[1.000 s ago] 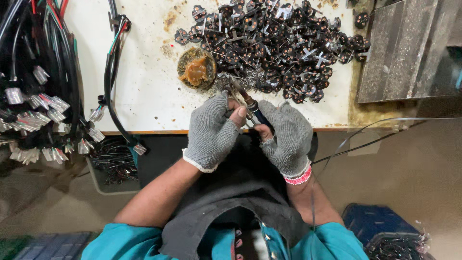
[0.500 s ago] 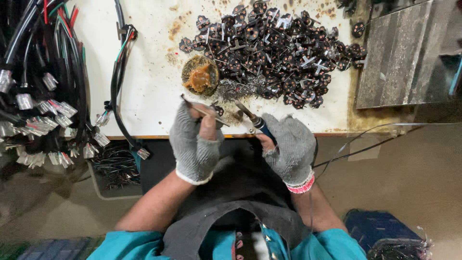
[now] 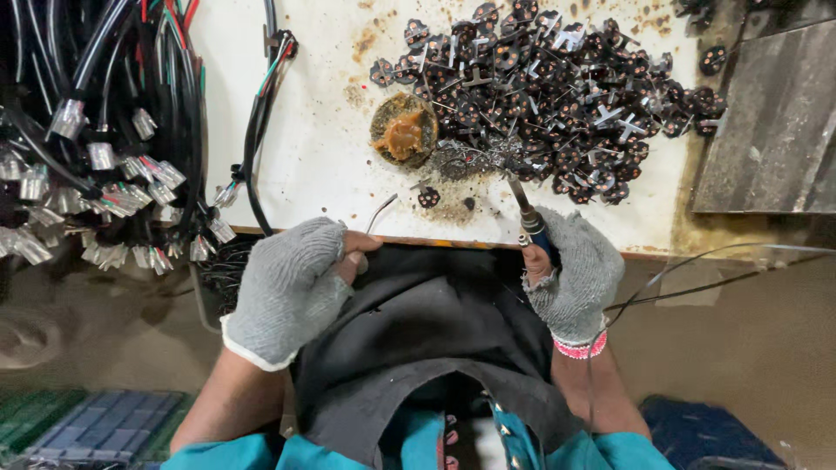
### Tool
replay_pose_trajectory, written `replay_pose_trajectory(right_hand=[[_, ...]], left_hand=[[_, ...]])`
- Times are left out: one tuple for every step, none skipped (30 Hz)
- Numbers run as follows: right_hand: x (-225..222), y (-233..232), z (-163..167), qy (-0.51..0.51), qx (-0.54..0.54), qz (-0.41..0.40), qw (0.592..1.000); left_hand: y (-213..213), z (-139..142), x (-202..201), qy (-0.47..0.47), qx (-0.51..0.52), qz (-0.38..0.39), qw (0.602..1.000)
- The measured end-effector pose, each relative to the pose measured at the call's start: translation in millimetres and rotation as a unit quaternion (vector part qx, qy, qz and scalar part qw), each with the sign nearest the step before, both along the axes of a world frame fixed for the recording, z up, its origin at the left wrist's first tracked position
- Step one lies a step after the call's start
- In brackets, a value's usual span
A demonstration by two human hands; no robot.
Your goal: The person solders wires to small black connector components at a workbench. They hold a component and wire in one hand, dip the wire into a rosin container, apply a soldering iron to the joint, and set finished pieces on the table while working through a pile of parts.
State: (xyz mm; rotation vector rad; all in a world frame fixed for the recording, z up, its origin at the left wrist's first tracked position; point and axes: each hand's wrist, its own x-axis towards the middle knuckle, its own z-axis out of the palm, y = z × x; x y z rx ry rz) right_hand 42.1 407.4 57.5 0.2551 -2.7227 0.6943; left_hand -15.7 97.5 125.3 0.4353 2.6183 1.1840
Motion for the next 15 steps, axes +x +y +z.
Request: replay_pose_trajectory(right_hand=[[-1,-1,0,-0.004,-0.002,0.001,1.0],[-1,-1,1,-0.006,-0.003,0.002,1.0],[-3,-1,1,-0.008,-0.003,0.002,1.0],[-4,-2,2,-0.011,-0.015,0.004,1.0],[-4,-2,2,-0.015,-0.026,0.006,1.0],[-6,-2,3,-0.019,-0.036,0.007,0.999],[-7,-2,3,-0.02,-0.033,0.006,0.999],[-7,-2,3,-0.021,-0.03,0.006,0.999],[-8,-2,2,-0.021,-0.026,0.006,0.999],[-9,-2,2,-0.023,-0.03,0.004,0.999],[-10,-2,1,-0.026,-0.034,0.003,0.999],[-10,-2,-1,-0.029,-0.038,0.001,0.999],[-10,-2,-2,-0.025,-0.03,0.0,0.999],[-10,-2,-4,-0.02,-0.022,-0.001,1.0],[-9,-2,-6,-0.016,-0.014,-0.001,1.0]], left_hand=[[-6,1,-2,-0.032,0.03,-0.014,0.999],[-12,2,-5,-0.058,0.069,-0.02,0.996],[-15,1,-7,-0.083,0.109,-0.027,0.99],[-17,0,-10,-0.108,0.15,-0.035,0.982],[-17,-2,-11,-0.076,0.133,-0.031,0.988],[-15,-4,-12,-0.043,0.116,-0.029,0.992],[-13,-6,-13,-0.011,0.1,-0.027,0.995],[-11,-8,-13,0.023,0.076,-0.009,0.997],[-10,-10,-13,0.057,0.052,0.009,0.997],[-10,-12,-14,0.092,0.028,0.028,0.995],[-11,-12,-15,0.132,0.029,0.033,0.99],[-12,-13,-16,0.171,0.03,0.036,0.984],[-13,-14,-17,0.209,0.03,0.039,0.977],[-14,-15,-19,0.2,0.025,0.046,0.978],[-14,-16,-21,0.191,0.02,0.054,0.98]])
